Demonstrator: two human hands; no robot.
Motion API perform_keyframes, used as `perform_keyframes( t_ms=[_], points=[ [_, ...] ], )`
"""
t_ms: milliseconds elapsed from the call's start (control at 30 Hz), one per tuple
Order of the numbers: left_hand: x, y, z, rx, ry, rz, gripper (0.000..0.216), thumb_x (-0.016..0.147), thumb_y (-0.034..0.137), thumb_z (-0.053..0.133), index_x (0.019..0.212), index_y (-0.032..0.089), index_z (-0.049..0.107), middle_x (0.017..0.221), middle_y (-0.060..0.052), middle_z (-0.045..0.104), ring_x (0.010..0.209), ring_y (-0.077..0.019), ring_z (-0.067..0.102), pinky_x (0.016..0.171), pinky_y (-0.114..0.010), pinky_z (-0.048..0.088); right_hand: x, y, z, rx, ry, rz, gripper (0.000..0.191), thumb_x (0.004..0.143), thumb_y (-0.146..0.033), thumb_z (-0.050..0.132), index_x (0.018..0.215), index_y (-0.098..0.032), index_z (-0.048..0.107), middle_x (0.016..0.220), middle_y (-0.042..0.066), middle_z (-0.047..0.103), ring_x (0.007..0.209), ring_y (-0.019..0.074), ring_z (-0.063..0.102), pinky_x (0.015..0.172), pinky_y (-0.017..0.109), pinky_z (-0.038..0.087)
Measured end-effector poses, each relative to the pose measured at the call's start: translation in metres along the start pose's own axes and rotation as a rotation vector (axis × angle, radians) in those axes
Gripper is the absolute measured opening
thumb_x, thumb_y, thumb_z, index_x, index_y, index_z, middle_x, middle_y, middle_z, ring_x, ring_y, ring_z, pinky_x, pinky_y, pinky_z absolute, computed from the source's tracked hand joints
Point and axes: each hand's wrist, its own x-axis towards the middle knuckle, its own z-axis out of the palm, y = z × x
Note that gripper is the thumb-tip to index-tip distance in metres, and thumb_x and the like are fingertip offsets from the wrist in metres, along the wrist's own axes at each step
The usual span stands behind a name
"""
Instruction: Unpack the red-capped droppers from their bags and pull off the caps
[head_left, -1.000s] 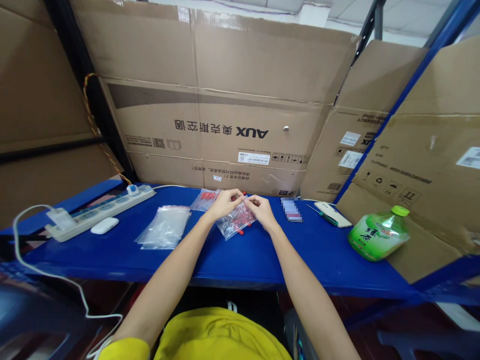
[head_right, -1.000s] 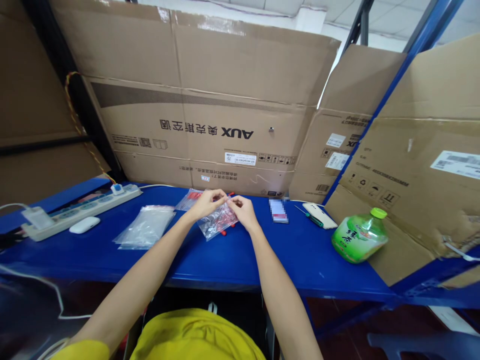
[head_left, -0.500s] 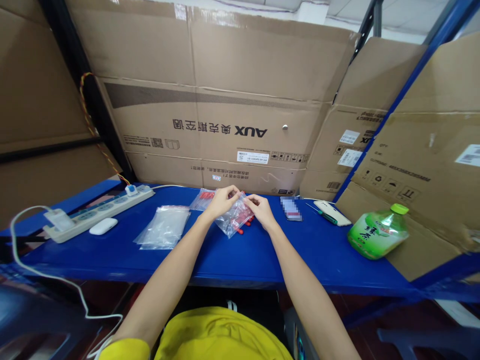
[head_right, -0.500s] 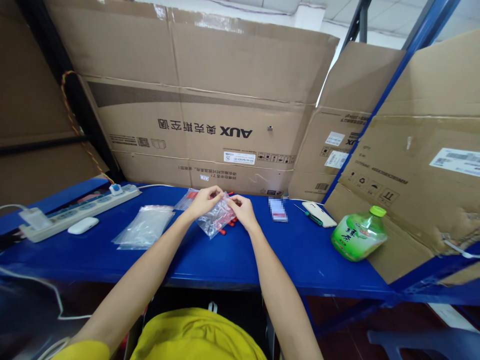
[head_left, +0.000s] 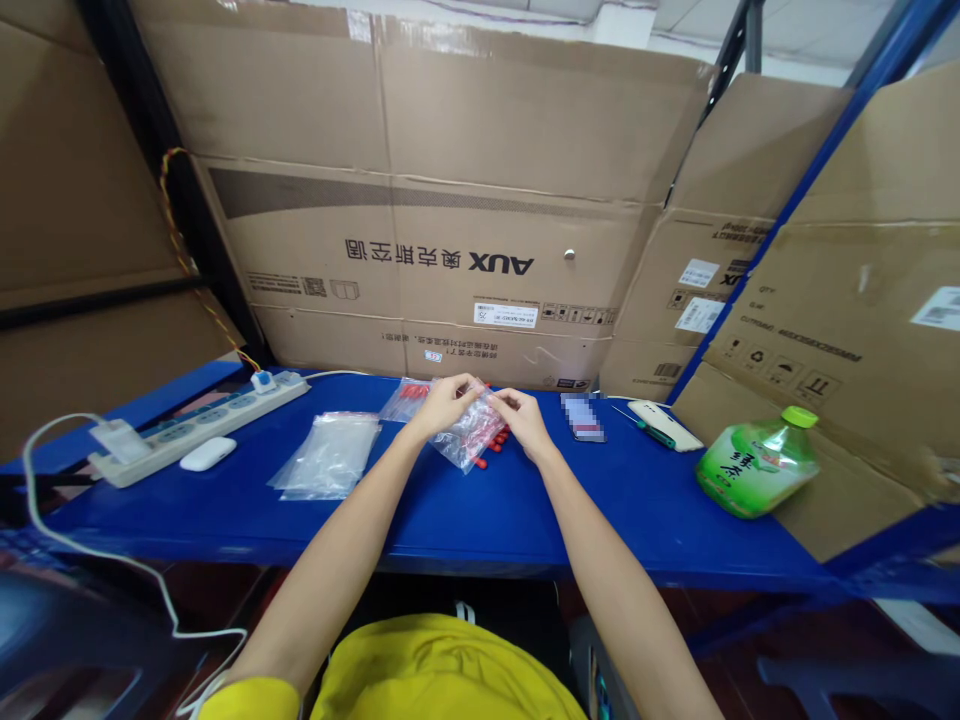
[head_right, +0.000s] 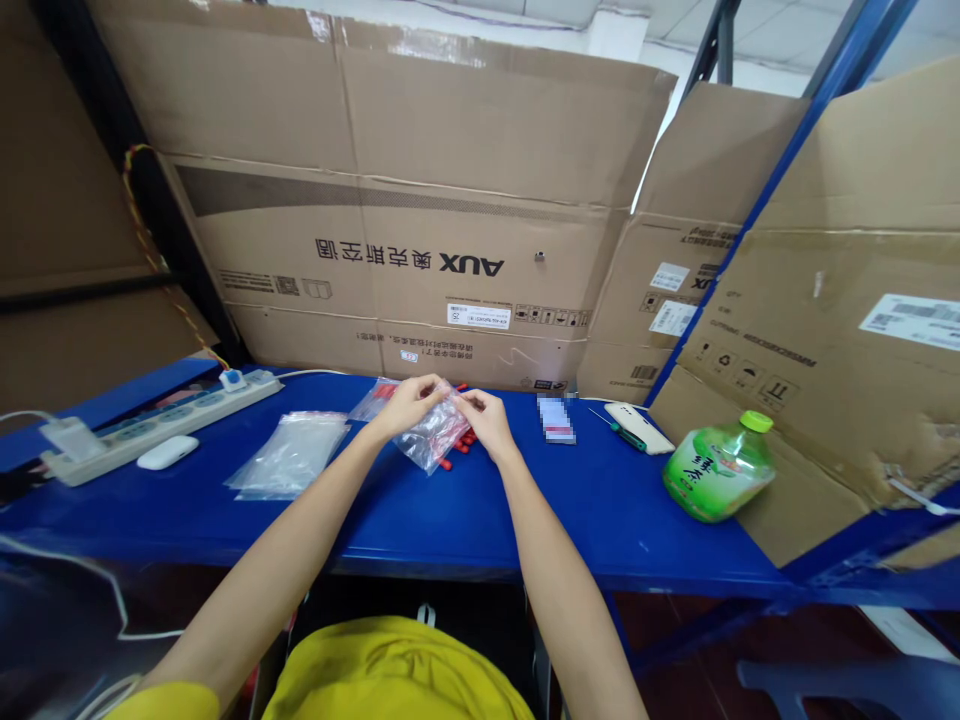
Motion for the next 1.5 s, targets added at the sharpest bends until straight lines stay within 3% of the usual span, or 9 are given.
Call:
perform_keyframes(
  t_ms=[400,600,900,1133,1500],
  points=[
    [0.0,0.0,0.0,-0.018,0.022,-0.039,0.036,0.093,0.05,0.058,0.086,0.016,0.068,0.081,-0.004,0.07,0.074,-0.0184,0.058,0.069,-0.028,0.042,0.001,0.003,0.0,-0.036,0.025,-0.008,0.03,0.078,-0.05,0.074,0.077,-0.02,0.07,0.069,0.0,0.065,0.063,0.0157,0.053,0.062,0.028,0.041],
    [-0.002,0.002,0.003,-0.177,-0.076,-0.06,0.037,0.087,0.052,0.069,0.089,0.015,0.074,0.086,-0.006,0.073,0.084,-0.0207,0.064,0.075,-0.028,0.048,0.0,0.0,0.0,-0.024,0.02,-0.025,0.03,0.077,-0.049,0.076,0.079,-0.02,0.072,0.073,0.001,0.067,0.065,0.0165,0.054,0.064,0.028,0.042],
    [-0.002,0.008,-0.002,-0.214,0.025,-0.049,0.036,0.088,0.05,0.07,0.091,0.015,0.075,0.091,-0.007,0.075,0.084,-0.0205,0.066,0.079,-0.03,0.051,0.0,-0.002,0.0,0.01,0.041,-0.03,0.03,0.077,-0.05,0.077,0.08,-0.02,0.071,0.073,-0.001,0.066,0.069,0.0168,0.055,0.067,0.028,0.043],
    [-0.003,0.01,-0.002,-0.241,0.023,-0.056,0.034,0.088,0.049,0.071,0.091,0.015,0.075,0.09,-0.008,0.076,0.084,-0.0206,0.067,0.078,-0.03,0.051,-0.001,-0.004,-0.001,-0.016,0.038,-0.092,0.025,0.08,-0.045,0.075,0.078,-0.022,0.067,0.073,-0.001,0.064,0.07,0.0169,0.055,0.069,0.028,0.043],
    [-0.005,0.017,-0.001,-0.215,-0.015,-0.075,0.039,0.084,0.053,0.075,0.09,0.014,0.078,0.089,-0.008,0.076,0.084,-0.0213,0.068,0.081,-0.032,0.053,-0.001,-0.003,0.001,0.003,0.025,-0.023,0.028,0.078,-0.048,0.077,0.078,-0.021,0.069,0.066,-0.003,0.058,0.061,0.0142,0.047,0.06,0.027,0.039]
  ],
)
